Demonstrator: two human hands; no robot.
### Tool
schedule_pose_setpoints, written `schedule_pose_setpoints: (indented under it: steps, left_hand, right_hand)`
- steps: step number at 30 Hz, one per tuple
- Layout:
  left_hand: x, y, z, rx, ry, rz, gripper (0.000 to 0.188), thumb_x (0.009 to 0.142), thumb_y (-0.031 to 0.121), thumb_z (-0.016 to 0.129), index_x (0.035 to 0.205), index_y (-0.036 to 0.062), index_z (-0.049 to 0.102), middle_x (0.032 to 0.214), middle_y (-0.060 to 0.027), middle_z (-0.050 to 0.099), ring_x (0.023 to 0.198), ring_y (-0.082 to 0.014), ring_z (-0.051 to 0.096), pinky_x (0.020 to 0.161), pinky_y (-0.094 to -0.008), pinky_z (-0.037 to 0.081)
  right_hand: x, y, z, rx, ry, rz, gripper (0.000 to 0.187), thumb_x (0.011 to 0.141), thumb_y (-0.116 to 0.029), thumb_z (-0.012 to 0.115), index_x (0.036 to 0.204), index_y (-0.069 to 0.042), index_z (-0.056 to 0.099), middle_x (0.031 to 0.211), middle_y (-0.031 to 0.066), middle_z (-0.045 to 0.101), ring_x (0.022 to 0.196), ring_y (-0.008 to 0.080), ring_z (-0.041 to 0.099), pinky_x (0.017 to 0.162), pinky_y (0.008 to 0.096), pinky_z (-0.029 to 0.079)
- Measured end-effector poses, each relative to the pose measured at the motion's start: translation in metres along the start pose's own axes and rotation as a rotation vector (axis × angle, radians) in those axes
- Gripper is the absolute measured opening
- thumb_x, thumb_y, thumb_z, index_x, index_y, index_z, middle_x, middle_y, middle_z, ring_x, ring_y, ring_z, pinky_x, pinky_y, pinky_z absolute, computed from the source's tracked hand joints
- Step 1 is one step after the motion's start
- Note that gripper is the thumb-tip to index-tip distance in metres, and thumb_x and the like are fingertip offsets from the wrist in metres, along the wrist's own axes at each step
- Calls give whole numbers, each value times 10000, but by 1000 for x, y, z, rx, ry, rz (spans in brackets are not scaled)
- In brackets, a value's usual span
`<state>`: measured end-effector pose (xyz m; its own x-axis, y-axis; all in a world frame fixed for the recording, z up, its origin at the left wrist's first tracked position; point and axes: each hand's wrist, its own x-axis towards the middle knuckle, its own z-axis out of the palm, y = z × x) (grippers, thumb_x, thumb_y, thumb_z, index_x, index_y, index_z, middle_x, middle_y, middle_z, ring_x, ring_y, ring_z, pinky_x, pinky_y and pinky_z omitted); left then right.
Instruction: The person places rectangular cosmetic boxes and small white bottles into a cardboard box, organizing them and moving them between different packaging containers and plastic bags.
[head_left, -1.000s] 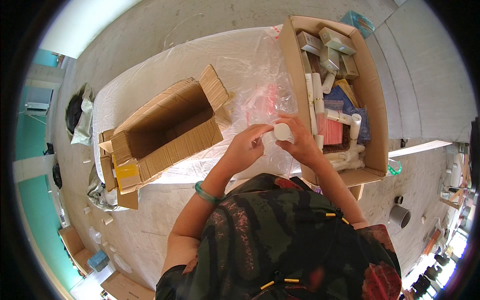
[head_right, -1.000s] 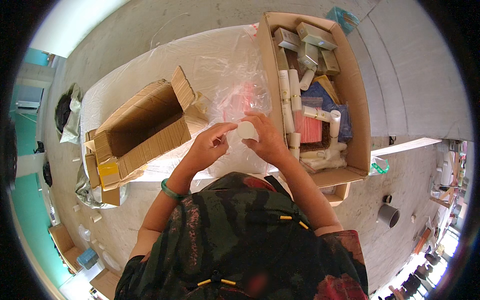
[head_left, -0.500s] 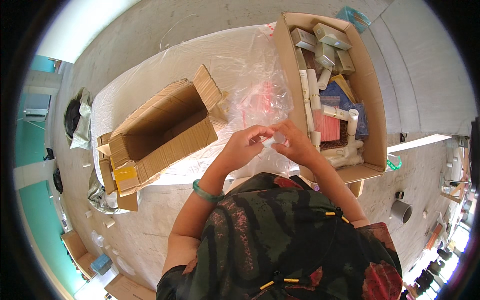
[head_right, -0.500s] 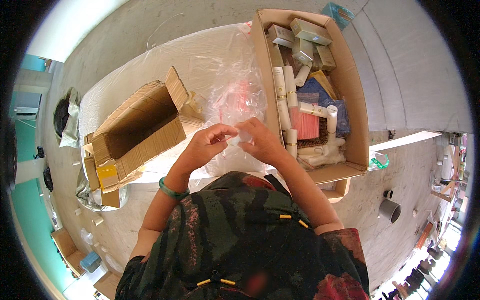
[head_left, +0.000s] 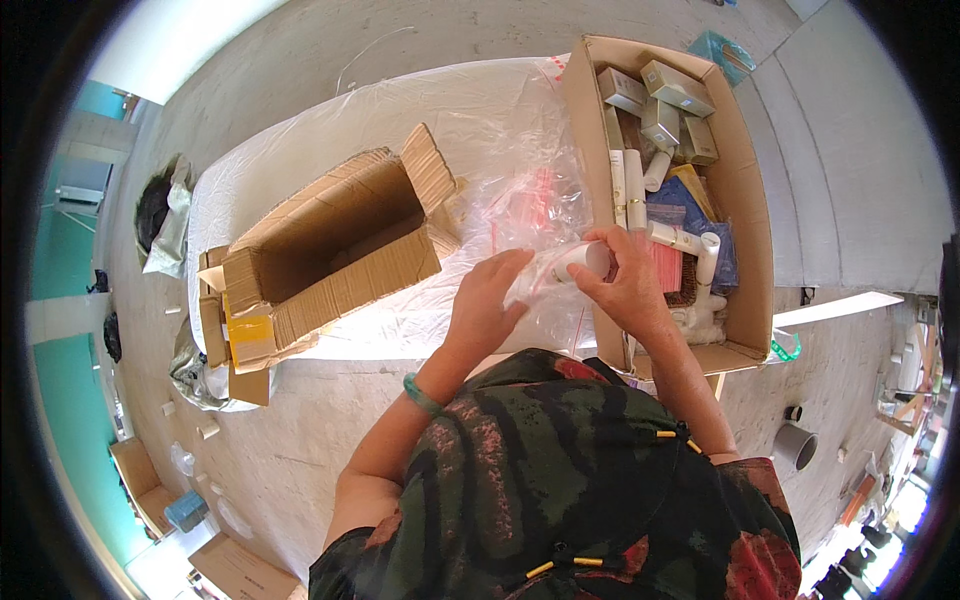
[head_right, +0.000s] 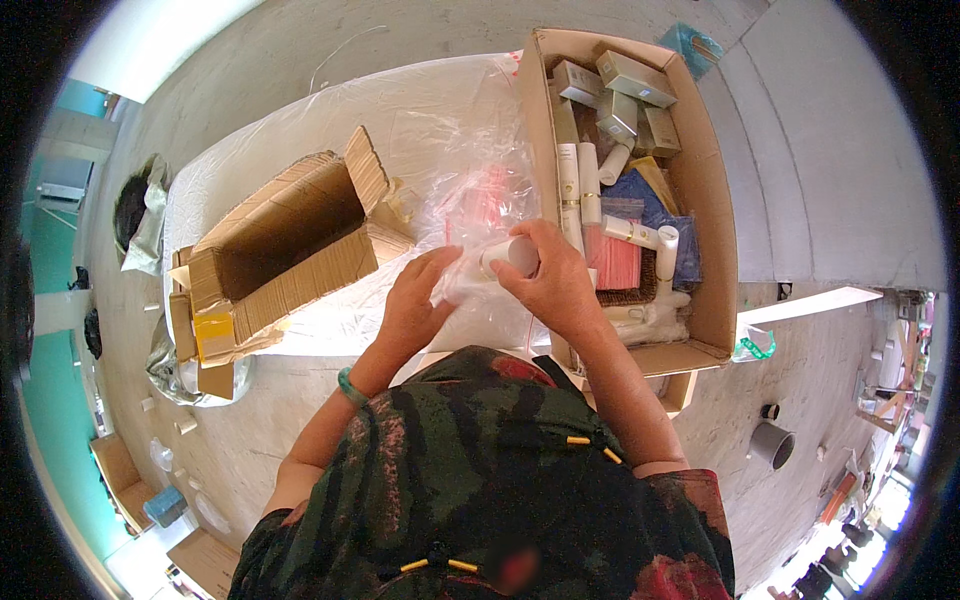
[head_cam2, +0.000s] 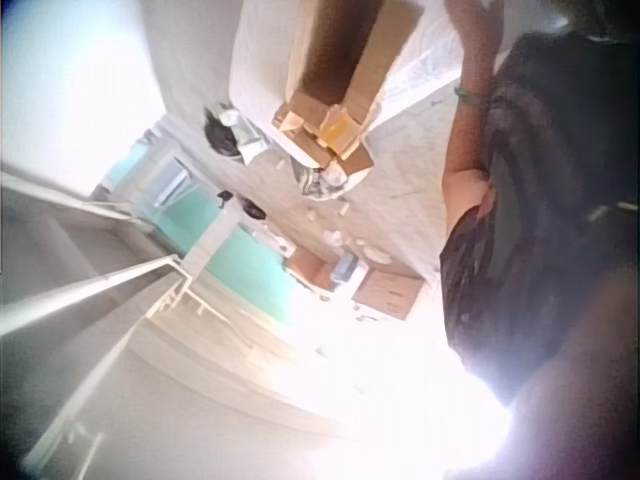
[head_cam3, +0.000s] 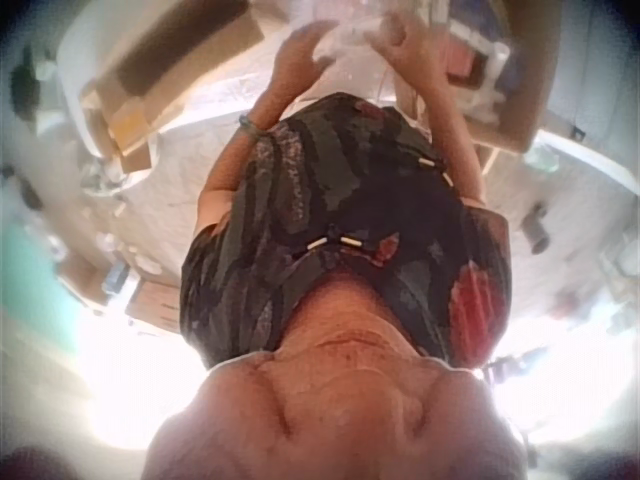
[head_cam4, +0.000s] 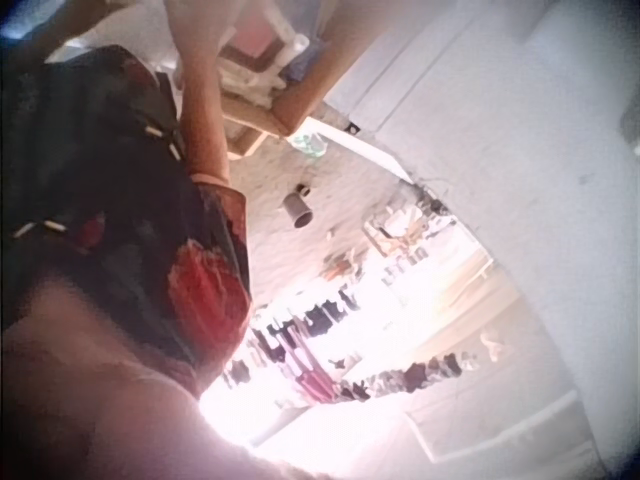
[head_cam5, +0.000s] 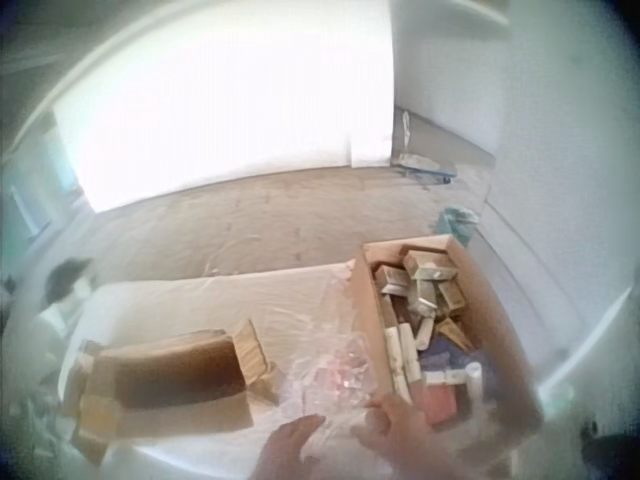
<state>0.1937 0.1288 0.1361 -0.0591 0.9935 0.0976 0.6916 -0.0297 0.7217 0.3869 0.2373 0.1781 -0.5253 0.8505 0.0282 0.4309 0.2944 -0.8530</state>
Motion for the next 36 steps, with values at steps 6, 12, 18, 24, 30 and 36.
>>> schedule_pose_setpoints:
  steps: [6,12,18,24,30,36]
  left_hand:
    - [-4,2,4,-391,164,-205,158,907,58,556,1039,37,640,933,-131,674,845,-300,645,786,-308,503]
    - [-11,15,-6,-709,256,-323,195,982,83,445,1011,-12,613,904,-93,689,830,-171,652,794,-288,505]
    - [-25,28,-20,-826,263,-272,278,1044,215,387,1145,-1,530,912,-91,683,845,-125,626,796,-270,497]
    - [-38,27,-57,-825,243,-195,223,1026,134,421,1094,-29,558,857,-80,656,807,-139,628,755,-276,516]
    - [-45,6,-109,-720,355,-109,160,988,68,495,1103,4,586,869,-69,642,801,-116,609,732,-254,504]
    - [-43,11,-190,-571,495,170,744,751,182,808,1382,68,430,1295,-134,532,1179,-233,519,940,-340,454]
  right_hand:
    - [2,-7,-7,53,-111,29,390,806,-221,720,1113,-30,572,1005,141,611,829,228,620,710,340,510]
    - [6,5,-8,430,-301,73,530,812,-276,738,1246,-52,531,1125,88,610,1017,175,573,852,323,477]
    - [2,-7,7,565,-445,-40,664,723,-241,825,1274,-36,517,1180,73,603,1139,179,528,960,340,433]
    - [3,-55,7,515,-470,31,391,730,-153,783,1072,-43,630,978,28,642,927,132,584,864,301,455]
    - [8,-95,16,563,-379,2,449,685,-58,797,1089,-36,603,1014,30,633,931,123,583,849,291,463]
    - [36,-154,39,304,-385,-157,505,681,-87,802,1131,-35,578,1048,79,652,942,164,614,860,302,476]
